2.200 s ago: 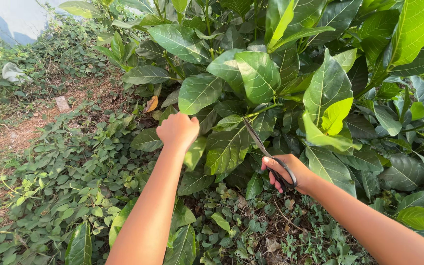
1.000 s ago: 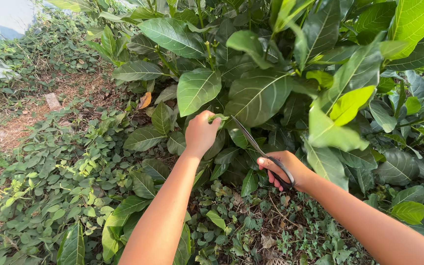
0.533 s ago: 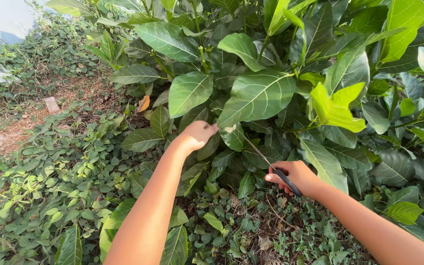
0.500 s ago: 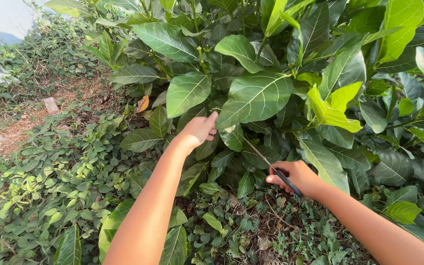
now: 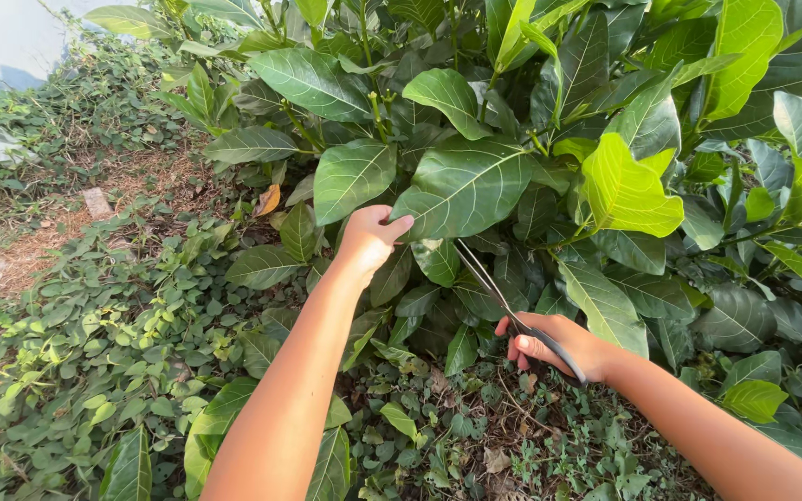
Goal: The person prunes leaves from a large bush using shears, holding the leaves by hand while cutting the stems.
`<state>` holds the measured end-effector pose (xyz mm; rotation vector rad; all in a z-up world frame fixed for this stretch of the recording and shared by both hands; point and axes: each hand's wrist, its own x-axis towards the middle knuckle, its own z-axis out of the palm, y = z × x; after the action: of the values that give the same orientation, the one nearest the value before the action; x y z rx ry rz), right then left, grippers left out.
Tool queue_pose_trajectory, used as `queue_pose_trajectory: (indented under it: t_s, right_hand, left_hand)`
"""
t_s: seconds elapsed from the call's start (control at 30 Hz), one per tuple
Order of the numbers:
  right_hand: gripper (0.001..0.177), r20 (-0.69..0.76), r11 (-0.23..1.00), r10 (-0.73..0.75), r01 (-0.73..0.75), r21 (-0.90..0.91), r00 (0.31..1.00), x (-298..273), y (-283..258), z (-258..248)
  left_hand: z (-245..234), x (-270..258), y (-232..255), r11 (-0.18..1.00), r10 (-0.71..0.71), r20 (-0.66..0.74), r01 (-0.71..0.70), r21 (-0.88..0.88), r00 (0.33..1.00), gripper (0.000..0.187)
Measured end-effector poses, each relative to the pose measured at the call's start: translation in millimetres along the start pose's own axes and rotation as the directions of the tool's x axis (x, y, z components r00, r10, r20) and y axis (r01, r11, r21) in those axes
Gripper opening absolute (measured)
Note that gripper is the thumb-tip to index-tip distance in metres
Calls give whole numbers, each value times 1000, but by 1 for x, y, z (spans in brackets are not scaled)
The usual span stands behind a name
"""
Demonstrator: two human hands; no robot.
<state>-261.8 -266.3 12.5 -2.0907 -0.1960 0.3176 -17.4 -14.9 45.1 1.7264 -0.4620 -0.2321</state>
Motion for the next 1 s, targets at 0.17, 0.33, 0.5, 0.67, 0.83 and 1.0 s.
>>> queue_pose_trajectory:
  t_s: [0.17,0.33,0.5,0.67,0.83,1.0]
  right_hand:
    - [61,6,998,56,-56,-29,998,20,-24,13]
    - [64,-3,981,193,-193,-18,981,41,-47,20]
    - [63,-38,976,217,-216,38,975,50,-66,29]
    - [61,-55,972,227,-223,71,972,54,-72,33]
    - [57,-76,959,273,-265,103,959,60,-68,35]
    - [57,-86,972,220,-211,101,972,61,-63,33]
  left_hand:
    - [-22,-9,5,989,-85,67,76,124,994,27]
    - [-36,-18,7,937,-84,151,26,348,985,51]
    - [-43,-7,-13,954,-170,156,123,272,973,49]
    - [-52,-3,-30,946,-265,158,225,231,951,39]
    - [-51,6,-50,957,-256,158,227,182,954,54]
    - [-52,4,-50,943,-295,145,263,203,945,75]
